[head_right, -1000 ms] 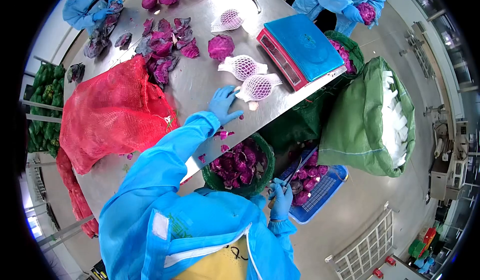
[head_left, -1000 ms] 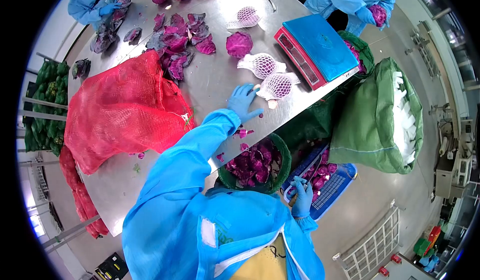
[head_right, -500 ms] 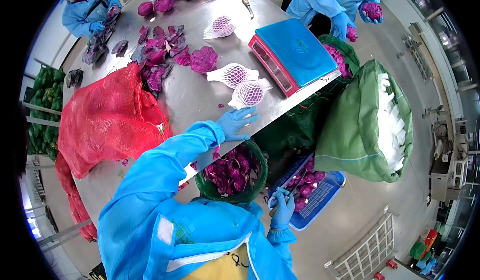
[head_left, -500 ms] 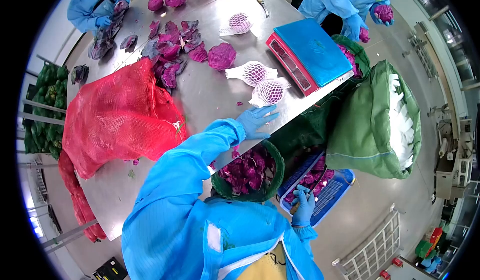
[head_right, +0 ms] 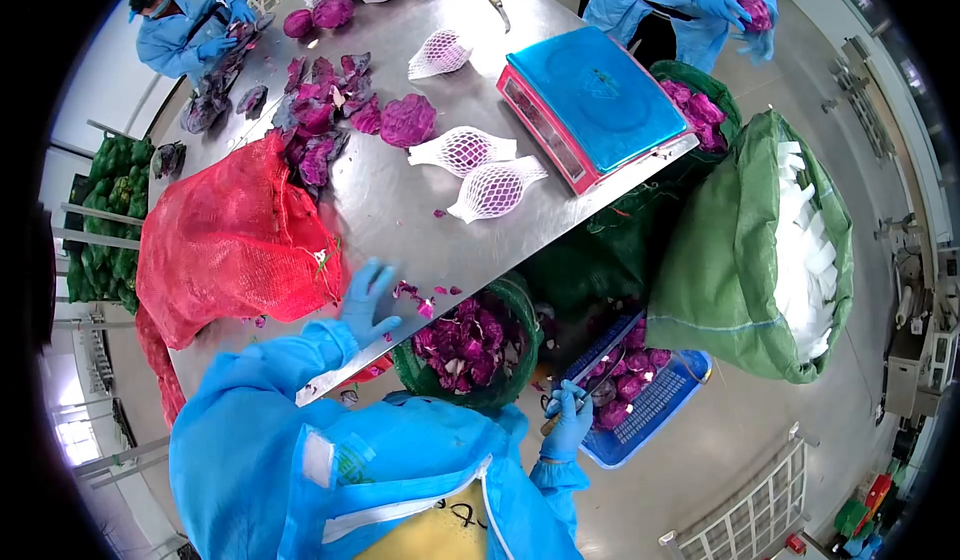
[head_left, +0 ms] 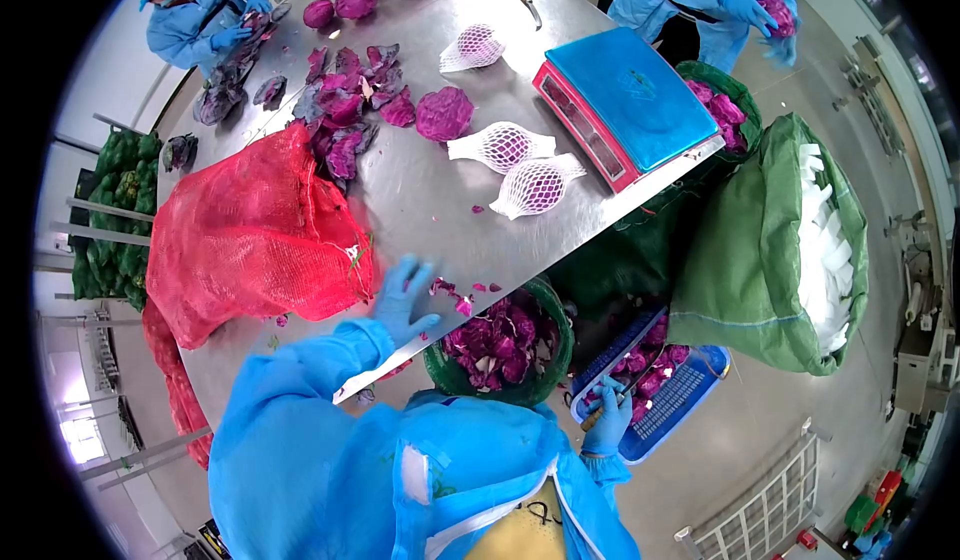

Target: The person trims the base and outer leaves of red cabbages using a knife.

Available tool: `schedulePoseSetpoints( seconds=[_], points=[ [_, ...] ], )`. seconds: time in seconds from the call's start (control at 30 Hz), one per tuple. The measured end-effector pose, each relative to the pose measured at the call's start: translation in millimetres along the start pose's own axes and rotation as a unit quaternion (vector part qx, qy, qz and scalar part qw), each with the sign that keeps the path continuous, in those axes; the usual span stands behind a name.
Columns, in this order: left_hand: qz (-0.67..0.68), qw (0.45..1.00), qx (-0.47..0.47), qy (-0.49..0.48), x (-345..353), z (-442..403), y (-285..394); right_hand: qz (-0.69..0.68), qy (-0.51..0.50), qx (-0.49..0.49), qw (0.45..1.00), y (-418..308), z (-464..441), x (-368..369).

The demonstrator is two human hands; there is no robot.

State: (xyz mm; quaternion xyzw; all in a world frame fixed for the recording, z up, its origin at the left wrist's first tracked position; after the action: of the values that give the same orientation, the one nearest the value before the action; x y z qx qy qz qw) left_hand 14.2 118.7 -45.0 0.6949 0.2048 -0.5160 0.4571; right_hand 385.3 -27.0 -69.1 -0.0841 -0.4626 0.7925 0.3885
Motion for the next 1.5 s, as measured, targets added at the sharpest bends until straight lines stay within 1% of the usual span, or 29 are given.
schedulePoseSetpoints(
  seconds=[0.07,0.1,0.13,0.2,0.27,0.33,0.4,0.47,0.53,0.57,0.6,0.63,0.67,0.7,0.77,0.8,0.87,0.93,0.97,1.03,1.07,1.1,1.17,1.2,1.27,1.33,1.4,1.47,1.5],
  points=[
    [-0.136,0.984,-0.117,0.025,12,23,-21,-0.006,0.004,0.003,1.0,4,-2,1],
    [-0.192,0.975,-0.113,-0.023,8,11,-6,-0.005,0.003,-0.003,1.0,6,-3,3],
    [-0.187,0.975,-0.115,-0.022,6,-3,4,0.0,0.002,-0.007,1.0,6,0,3],
    [-0.066,0.995,-0.075,-0.001,8,-41,20,0.017,-0.009,-0.001,1.0,-2,4,12],
    [-0.05,0.998,0.015,-0.025,29,-68,32,0.013,-0.017,-0.002,1.0,-7,7,21],
    [0.034,0.988,0.144,-0.037,54,-81,51,0.003,-0.027,-0.018,0.999,-7,9,27],
    [0.114,0.957,0.253,-0.083,74,-84,82,0.008,-0.047,-0.034,0.998,-11,15,35],
    [0.209,0.91,0.31,-0.182,121,-70,100,0.028,-0.051,-0.037,0.998,-11,21,40],
    [0.265,0.915,0.243,-0.185,135,-56,108,0.051,-0.034,-0.054,0.997,-15,24,44],
    [0.312,0.918,0.192,-0.15,104,-60,114,0.062,-0.031,-0.06,0.996,-18,27,46],
    [0.309,0.94,0.135,-0.053,92,-64,106,0.07,-0.038,-0.059,0.995,-18,27,49],
    [0.361,0.927,0.085,0.048,78,-67,86,0.074,-0.04,-0.072,0.994,-18,28,49],
    [0.294,0.951,0.022,0.097,59,-75,59,0.077,-0.045,-0.083,0.993,-17,29,50],
    [0.444,0.861,-0.182,0.169,39,-81,22,0.083,-0.043,-0.085,0.992,-20,34,60],
    [0.499,0.684,-0.223,0.482,5,-71,-76,0.076,-0.057,-0.088,0.992,-12,32,70],
    [0.536,0.623,-0.221,0.526,9,-61,-145,0.065,-0.057,-0.091,0.992,-9,34,73],
    [0.671,0.337,-0.526,0.399,-21,-16,-205,0.052,-0.084,-0.077,0.992,-9,45,91],
    [0.564,0.47,-0.547,0.402,-59,21,-218,0.06,-0.127,-0.089,0.986,-8,48,108],
    [0.564,0.469,-0.546,0.405,-69,38,-223,0.061,-0.128,-0.107,0.984,-5,49,111],
    [0.307,0.694,-0.543,0.359,-98,63,-230,0.08,-0.128,-0.102,0.983,-5,52,119],
    [0.239,0.715,-0.512,0.412,-82,61,-239,0.098,-0.126,-0.1,0.982,-4,54,124],
    [-0.03,0.79,-0.449,0.417,-87,58,-228,0.102,-0.135,-0.112,0.979,-6,57,130],
    [0.054,0.814,-0.399,0.419,-172,59,-151,0.097,-0.138,-0.125,0.978,-10,62,139],
    [0.097,0.804,-0.391,0.437,-181,63,-161,0.097,-0.141,-0.133,0.976,-12,65,141],
    [0.038,0.804,-0.376,0.46,-216,74,-161,0.095,-0.139,-0.148,0.974,-14,67,141],
    [-0.055,0.783,-0.378,0.49,-227,80,-202,0.084,-0.133,-0.161,0.974,-12,65,137],
    [-0.087,0.792,-0.384,0.467,-228,84,-244,0.073,-0.125,-0.154,0.977,-5,61,132],
    [-0.156,0.852,-0.36,0.347,-212,74,-283,0.052,-0.136,-0.161,0.976,3,59,125],
    [-0.085,0.854,-0.406,0.314,-214,72,-291,0.052,-0.122,-0.148,0.98,-1,70,130]
  ],
)
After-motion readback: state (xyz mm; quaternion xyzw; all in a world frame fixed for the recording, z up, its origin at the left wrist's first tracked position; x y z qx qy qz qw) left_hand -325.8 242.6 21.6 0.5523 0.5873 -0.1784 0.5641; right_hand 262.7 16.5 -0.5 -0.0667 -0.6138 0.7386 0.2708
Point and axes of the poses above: each hand's wrist, its own z-axis away from the middle knuckle, its own x-axis out of the palm, y = z × x, the point moved 4 cm from there along -z, towards the middle knuckle, and after that the axes turned 5 degrees about -z, right-handed, at the moved point
